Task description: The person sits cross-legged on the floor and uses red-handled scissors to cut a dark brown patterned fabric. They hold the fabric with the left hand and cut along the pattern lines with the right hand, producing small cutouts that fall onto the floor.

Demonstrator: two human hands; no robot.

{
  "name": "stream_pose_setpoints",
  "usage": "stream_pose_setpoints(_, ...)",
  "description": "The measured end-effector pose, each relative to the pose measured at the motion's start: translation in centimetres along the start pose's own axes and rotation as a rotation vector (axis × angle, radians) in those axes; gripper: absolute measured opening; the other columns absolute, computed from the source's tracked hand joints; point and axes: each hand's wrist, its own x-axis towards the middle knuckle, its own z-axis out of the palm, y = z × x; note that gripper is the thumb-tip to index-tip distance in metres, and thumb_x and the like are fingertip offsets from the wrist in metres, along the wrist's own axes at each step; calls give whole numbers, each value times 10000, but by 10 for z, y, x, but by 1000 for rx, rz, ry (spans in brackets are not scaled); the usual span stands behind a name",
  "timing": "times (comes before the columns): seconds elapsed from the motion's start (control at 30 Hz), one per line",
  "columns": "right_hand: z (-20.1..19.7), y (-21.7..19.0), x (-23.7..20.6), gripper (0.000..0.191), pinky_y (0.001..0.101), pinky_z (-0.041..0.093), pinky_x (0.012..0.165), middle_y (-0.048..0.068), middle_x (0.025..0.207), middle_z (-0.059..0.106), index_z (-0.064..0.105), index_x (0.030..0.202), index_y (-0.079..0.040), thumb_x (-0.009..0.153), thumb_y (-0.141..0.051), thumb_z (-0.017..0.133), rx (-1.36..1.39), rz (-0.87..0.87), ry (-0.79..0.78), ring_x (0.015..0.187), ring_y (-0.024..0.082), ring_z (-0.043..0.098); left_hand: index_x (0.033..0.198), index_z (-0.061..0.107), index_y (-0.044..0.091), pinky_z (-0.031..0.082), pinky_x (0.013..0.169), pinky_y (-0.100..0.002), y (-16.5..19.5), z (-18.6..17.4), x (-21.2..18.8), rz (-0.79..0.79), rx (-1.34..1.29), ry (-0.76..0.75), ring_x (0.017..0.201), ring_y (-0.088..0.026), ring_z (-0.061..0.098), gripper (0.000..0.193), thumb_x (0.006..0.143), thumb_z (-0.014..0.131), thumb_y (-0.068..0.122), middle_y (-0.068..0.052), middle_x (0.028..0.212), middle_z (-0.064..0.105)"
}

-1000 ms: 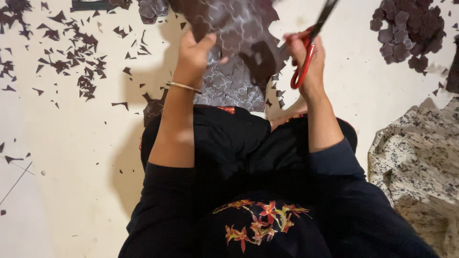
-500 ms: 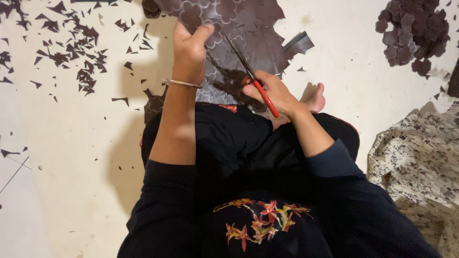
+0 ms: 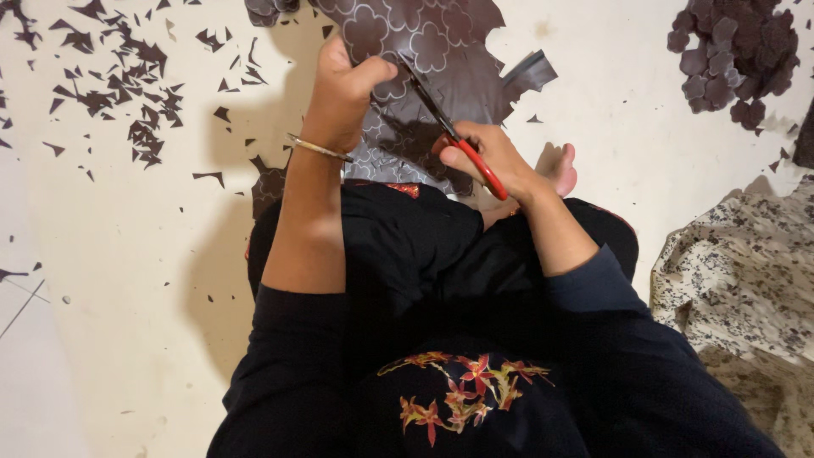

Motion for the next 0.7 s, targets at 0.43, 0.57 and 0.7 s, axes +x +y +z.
stream_pose_setpoints(0.43,-6,-13,-3,830,272,479,622,-9,758,595,719,1069,-9,864,-799,573,245,14,-95,693,111,593,1168,653,5,551,889,-282,9,8,0,-3,17,-45,951,-116,663,278,903,643,-77,-26,1070,709)
stream_pose_setpoints(0.57,-4,-11,-2,802,255,460,582,-8,714,591,724,1037,-11,855,-780,586,246,58,-68,655,97,577,1147,657,4,547,831,-278,9,6,0,-24,39,-62,886,-103,649,269,893,635,-86,-14,1025,708)
stream_pose_setpoints(0.7,-5,-11,-3,751,261,428,553,14,672,549,714,1018,2,912,-728,576,282,21,-64,609,110,538,1153,653,5,541,828,-277,8,6,0,-19,10,-82,878,-98,638,278,894,631,-93,-1,1011,694)
